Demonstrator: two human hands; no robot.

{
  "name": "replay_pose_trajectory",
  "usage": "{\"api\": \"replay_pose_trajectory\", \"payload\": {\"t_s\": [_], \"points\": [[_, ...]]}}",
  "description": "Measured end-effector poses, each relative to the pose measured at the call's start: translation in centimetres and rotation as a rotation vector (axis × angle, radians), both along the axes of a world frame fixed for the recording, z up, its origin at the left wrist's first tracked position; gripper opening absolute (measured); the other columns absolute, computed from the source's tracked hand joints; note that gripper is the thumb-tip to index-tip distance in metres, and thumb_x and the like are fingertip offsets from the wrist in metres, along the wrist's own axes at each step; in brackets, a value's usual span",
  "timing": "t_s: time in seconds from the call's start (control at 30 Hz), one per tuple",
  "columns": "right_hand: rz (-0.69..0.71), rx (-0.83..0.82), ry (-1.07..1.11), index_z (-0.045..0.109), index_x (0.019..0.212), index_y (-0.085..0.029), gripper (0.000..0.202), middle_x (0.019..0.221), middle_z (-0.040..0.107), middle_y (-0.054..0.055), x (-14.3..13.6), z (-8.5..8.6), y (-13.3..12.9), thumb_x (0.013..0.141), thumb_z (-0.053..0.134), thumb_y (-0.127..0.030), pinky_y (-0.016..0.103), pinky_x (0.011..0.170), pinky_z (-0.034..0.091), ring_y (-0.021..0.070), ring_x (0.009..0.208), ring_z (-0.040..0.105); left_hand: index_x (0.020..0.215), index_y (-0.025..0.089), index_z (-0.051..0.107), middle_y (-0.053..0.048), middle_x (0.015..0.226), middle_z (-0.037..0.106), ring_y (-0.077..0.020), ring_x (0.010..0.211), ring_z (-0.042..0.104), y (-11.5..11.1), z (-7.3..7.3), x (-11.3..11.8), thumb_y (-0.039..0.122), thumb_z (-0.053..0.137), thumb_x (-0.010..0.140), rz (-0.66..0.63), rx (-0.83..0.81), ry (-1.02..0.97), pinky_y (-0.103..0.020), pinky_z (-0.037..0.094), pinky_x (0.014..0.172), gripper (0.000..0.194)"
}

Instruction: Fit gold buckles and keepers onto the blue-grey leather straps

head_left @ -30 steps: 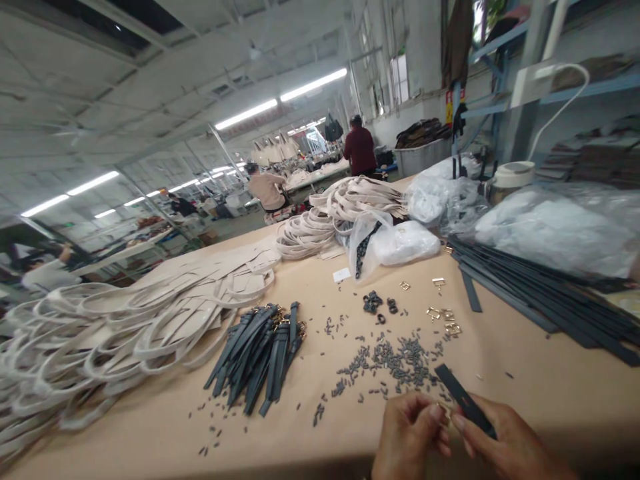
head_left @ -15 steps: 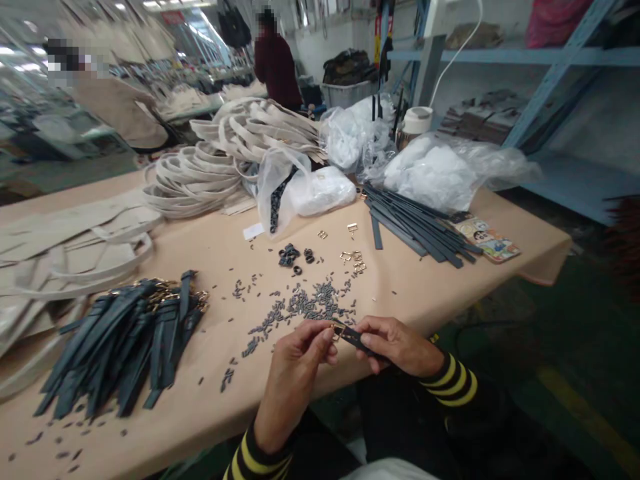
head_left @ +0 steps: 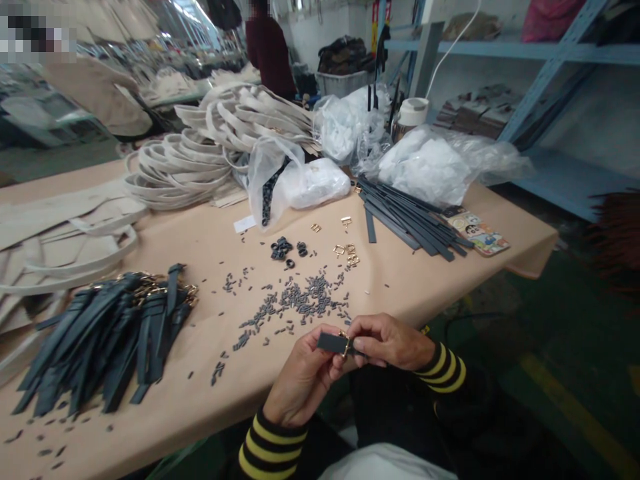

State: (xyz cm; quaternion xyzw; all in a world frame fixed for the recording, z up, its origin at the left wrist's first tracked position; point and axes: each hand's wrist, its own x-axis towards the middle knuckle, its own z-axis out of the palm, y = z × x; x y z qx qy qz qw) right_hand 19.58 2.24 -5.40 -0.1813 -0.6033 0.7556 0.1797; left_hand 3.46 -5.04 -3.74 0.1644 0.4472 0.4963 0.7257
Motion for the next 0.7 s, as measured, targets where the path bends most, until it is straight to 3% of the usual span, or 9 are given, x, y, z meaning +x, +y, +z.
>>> {"api": "replay_pose_trajectory", "payload": {"t_s": [0.13,0.23,0.43,0.53,0.7], "points": [[-0.252,0.282,-0.151,0.044,0.092,-0.016,0.012,0.070,0.058,-0.002,-0.8,1.1,-1.1,0.081,0.048,-0.015,0.013,0.044,0.036,0.0028,0.047,0.046,0.077,0.010,0.054,0.000,0.063,0.054,-0.0019,0.050,0.044,-0.1,-0.9,1.1,0.024,0.062,0.075,0.049,0.021,0.063,-0.010,0.036,0.046,0.016],[-0.255,0.444,-0.187,0.051,0.095,-0.017,0.014,0.076,0.059,-0.002,-0.9,1.3,-1.5,0.081,0.048,-0.014,0.014,0.048,0.039,0.0026,0.048,0.049,0.080,0.014,0.050,0.003,0.062,0.051,-0.0025,0.049,0.043,-0.1,-1.0,1.3,0.026,0.060,0.076,0.088,0.056,0.171,-0.012,0.035,0.047,0.016],[-0.229,0.381,-0.218,0.061,0.087,-0.015,0.012,0.073,0.058,-0.002,-0.9,1.0,-1.1,0.082,0.052,-0.021,0.016,0.050,0.041,0.0033,0.046,0.050,0.083,0.017,0.054,0.001,0.073,0.054,-0.0093,0.067,0.049,-0.9,-0.8,0.1,0.025,0.057,0.077,0.038,0.220,0.562,-0.019,0.041,0.063,0.010],[-0.213,0.455,-0.241,0.064,0.086,-0.015,0.012,0.075,0.061,0.000,-0.9,1.4,-0.9,0.081,0.053,-0.019,0.016,0.053,0.042,0.0048,0.050,0.051,0.088,0.016,0.058,-0.003,0.084,0.058,-0.0132,0.079,0.051,-1.1,-0.8,-0.3,0.027,0.054,0.079,-0.014,0.199,0.477,-0.023,0.043,0.070,0.015],[-0.194,0.528,-0.262,0.064,0.086,-0.016,0.014,0.078,0.062,-0.001,-1.1,1.7,-1.4,0.083,0.050,-0.017,0.017,0.059,0.042,0.0042,0.049,0.049,0.075,0.011,0.057,-0.001,0.067,0.056,-0.0099,0.064,0.049,-1.1,-1.5,-0.1,0.031,0.054,0.080,0.044,0.185,0.461,-0.022,0.041,0.063,0.020]]}}
